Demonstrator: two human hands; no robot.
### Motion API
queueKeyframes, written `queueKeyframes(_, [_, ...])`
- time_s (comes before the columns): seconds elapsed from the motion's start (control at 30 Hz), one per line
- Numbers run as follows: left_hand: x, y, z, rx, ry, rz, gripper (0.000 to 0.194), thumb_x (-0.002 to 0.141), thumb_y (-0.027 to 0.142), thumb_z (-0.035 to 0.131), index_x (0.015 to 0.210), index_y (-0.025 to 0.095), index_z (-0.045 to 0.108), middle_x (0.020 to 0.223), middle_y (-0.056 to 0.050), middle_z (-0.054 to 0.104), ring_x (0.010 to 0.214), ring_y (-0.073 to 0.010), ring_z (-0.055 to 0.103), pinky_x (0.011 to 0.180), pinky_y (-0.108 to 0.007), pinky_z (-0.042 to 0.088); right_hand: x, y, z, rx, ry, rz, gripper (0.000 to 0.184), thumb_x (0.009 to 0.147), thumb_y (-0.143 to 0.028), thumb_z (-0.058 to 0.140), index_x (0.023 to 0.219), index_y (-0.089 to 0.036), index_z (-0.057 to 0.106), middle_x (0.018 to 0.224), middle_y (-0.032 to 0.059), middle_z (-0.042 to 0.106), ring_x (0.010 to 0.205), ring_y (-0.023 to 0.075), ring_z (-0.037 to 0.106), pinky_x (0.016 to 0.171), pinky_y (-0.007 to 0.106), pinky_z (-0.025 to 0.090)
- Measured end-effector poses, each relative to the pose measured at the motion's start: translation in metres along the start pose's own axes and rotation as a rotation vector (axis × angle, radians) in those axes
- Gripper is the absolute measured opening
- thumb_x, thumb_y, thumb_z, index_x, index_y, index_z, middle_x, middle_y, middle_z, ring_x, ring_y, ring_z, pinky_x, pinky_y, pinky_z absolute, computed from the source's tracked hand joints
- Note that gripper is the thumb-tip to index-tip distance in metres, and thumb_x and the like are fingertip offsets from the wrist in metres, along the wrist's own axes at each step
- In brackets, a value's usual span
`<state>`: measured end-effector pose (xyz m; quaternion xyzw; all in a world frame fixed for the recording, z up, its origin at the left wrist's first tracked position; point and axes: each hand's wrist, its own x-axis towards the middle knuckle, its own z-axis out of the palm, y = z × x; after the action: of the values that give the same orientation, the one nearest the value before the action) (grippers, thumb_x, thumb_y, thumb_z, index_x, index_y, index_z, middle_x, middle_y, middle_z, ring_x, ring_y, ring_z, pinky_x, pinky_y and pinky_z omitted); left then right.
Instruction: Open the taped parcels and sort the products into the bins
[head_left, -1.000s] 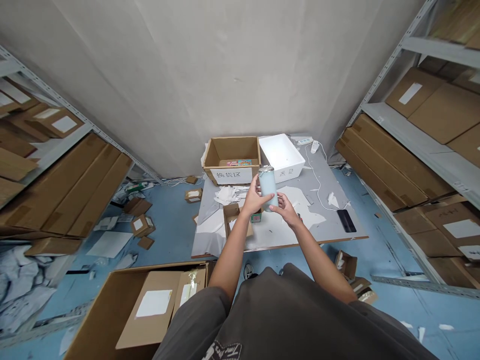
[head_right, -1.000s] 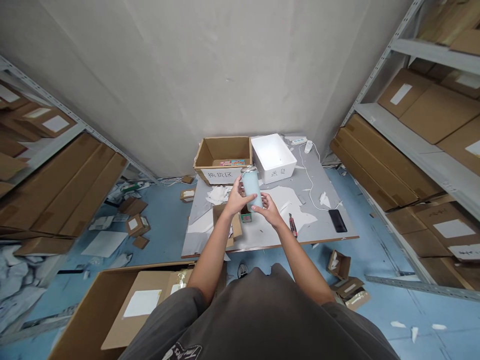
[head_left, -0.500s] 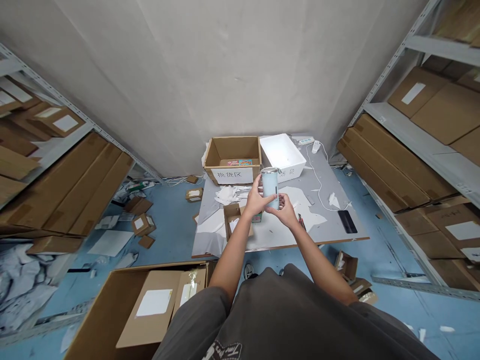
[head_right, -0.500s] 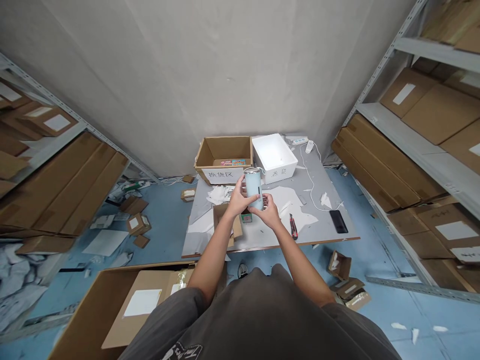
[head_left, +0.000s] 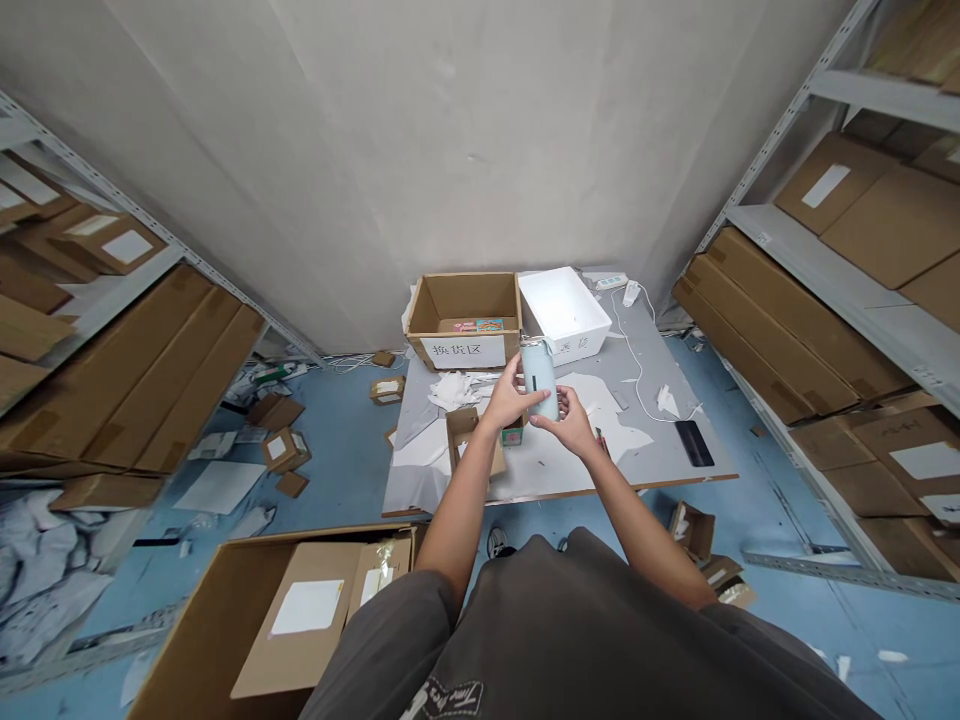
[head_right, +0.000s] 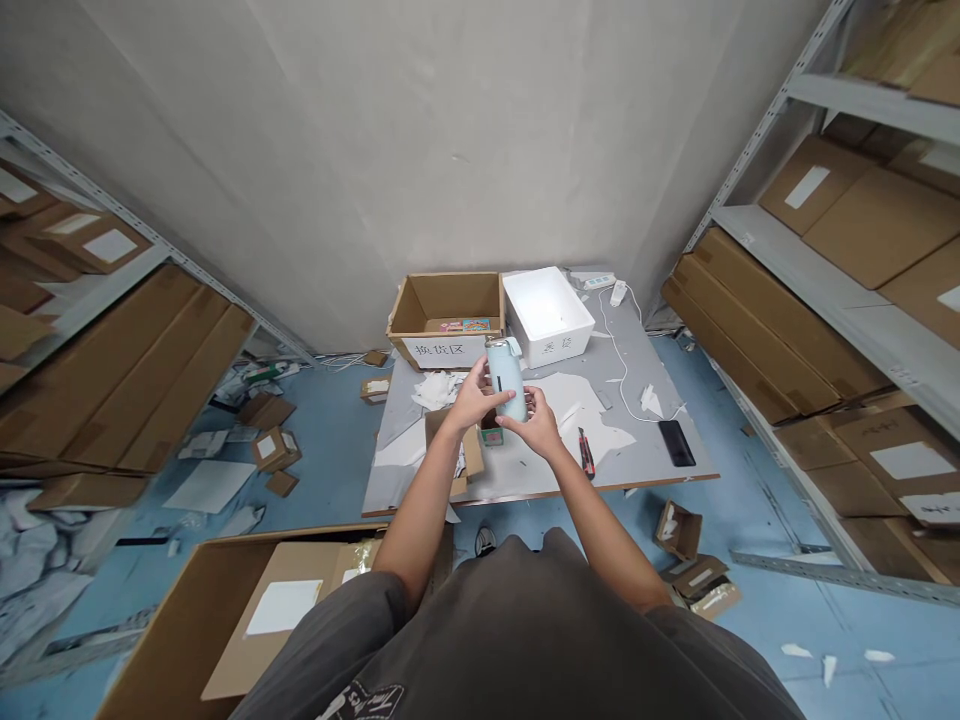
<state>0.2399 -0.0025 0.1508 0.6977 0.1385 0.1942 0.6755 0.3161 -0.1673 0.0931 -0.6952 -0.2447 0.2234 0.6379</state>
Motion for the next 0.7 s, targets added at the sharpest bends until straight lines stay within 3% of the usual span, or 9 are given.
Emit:
queueKeyframes(0.2, [0.0052,-0.0018,-0.0075,-0.047,-0.077,0.024,0.098,0.072,0.046,0.092,0.157,0.021,0.05,0.15,-0.015,0.063,0.123,-0.0267,0.068,0.104,-0.039,0.056,0.0016,-0.0097,-0.0063,0.149,-0.168,0.027,0.078,0.07,-0.054,0.095,0.135,-0.029,0.059,0.128,0.0085,0.074,0.115,0.0289,0.072,0.101,0.045,0.059])
queueKeyframes(0.5, [0.0047,-0.007,-0.0077,-0.067,-0.103,-0.003,0.098,0.07,0.045,0.092,0.155,0.022,0.05,0.153,-0.016,0.061,0.123,-0.0273,0.067,0.094,-0.034,0.058,0.0018,-0.004,-0.0041,0.175,-0.158,0.028,0.081,0.064,-0.052,0.098,0.132,-0.029,0.06,0.124,0.0075,0.075,0.109,0.0284,0.074,0.099,0.046,0.06])
queueKeyframes(0.7, [0.0045,-0.0052,-0.0093,-0.057,-0.124,0.018,0.089,0.075,0.042,0.085,0.155,0.022,0.052,0.144,-0.012,0.066,0.122,-0.0264,0.067,0.1,-0.035,0.055,0.001,-0.0018,-0.0013,0.098,-0.094,0.008,0.085,0.061,-0.054,0.099,0.131,-0.03,0.058,0.118,0.0059,0.074,0.103,0.0263,0.073,0.094,0.043,0.06])
